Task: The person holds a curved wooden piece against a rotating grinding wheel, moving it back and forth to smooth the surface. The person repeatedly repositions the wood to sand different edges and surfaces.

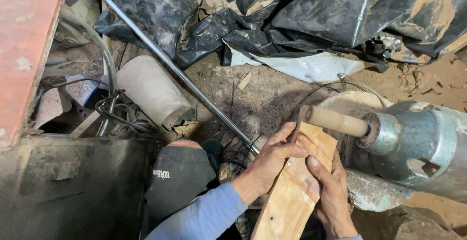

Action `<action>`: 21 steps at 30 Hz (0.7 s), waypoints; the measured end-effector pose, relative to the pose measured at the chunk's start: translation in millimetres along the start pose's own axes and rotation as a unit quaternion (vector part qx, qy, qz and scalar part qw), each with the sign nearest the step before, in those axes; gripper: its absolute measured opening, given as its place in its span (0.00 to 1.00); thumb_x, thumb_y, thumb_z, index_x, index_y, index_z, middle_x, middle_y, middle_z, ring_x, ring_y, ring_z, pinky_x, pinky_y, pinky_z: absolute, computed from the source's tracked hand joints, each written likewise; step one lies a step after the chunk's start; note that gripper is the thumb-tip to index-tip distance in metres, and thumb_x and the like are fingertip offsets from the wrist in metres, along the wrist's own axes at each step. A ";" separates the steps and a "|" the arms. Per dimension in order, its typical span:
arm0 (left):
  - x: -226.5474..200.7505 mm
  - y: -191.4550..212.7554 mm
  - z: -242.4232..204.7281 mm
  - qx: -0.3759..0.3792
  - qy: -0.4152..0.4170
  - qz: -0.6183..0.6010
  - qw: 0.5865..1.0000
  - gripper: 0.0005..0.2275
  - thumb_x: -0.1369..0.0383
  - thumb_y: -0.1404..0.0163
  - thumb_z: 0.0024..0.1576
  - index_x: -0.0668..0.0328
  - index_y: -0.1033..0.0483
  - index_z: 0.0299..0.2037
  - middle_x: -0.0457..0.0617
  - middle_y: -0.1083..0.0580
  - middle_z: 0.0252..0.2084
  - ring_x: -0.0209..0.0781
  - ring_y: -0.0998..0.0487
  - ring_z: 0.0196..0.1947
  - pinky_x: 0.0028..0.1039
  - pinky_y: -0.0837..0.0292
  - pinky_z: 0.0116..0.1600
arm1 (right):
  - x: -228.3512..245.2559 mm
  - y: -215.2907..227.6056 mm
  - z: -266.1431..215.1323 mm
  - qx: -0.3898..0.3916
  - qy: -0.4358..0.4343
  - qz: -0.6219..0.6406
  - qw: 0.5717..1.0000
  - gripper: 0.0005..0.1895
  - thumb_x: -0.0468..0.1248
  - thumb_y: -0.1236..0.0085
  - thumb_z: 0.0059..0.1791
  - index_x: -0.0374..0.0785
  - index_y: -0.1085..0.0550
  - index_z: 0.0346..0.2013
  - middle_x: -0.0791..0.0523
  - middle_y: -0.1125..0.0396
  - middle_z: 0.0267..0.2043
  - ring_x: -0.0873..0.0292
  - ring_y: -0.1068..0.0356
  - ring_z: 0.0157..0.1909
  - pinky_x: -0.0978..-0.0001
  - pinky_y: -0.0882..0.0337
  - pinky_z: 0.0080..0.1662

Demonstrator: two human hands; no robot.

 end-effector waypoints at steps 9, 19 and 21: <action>-5.0 3.0 23.8 -0.055 0.024 -0.032 0.998 0.26 0.78 0.49 0.51 0.60 0.34 0.62 0.48 0.25 0.49 0.36 0.23 0.47 0.24 0.24 0.50 | 7.4 -3.2 24.1 0.000 -0.003 0.012 1.000 0.31 0.34 0.46 0.49 0.30 0.39 0.67 0.46 0.32 0.61 0.55 0.28 0.56 0.62 0.26 0.55; 3.8 4.0 7.5 0.002 0.010 -0.013 1.000 0.21 0.78 0.48 0.55 0.66 0.31 0.60 0.51 0.27 0.46 0.38 0.25 0.45 0.26 0.25 0.48 | 4.8 -3.5 6.6 -0.001 0.014 -0.010 1.000 0.31 0.34 0.46 0.49 0.28 0.38 0.67 0.47 0.32 0.63 0.56 0.29 0.58 0.64 0.27 0.57; 9.8 6.3 14.3 -0.028 0.024 -0.046 0.998 0.23 0.78 0.48 0.52 0.60 0.30 0.60 0.48 0.26 0.48 0.37 0.24 0.45 0.25 0.25 0.48 | 2.6 2.7 7.3 -0.012 0.008 -0.008 1.000 0.31 0.34 0.46 0.49 0.29 0.38 0.66 0.47 0.32 0.62 0.55 0.29 0.57 0.63 0.27 0.56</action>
Point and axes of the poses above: each hand's wrist, its own z-axis towards the middle knuckle, its own y-axis out of the back of the hand, x = y × z, the point moved 5 cm from there along z, towards the middle knuckle
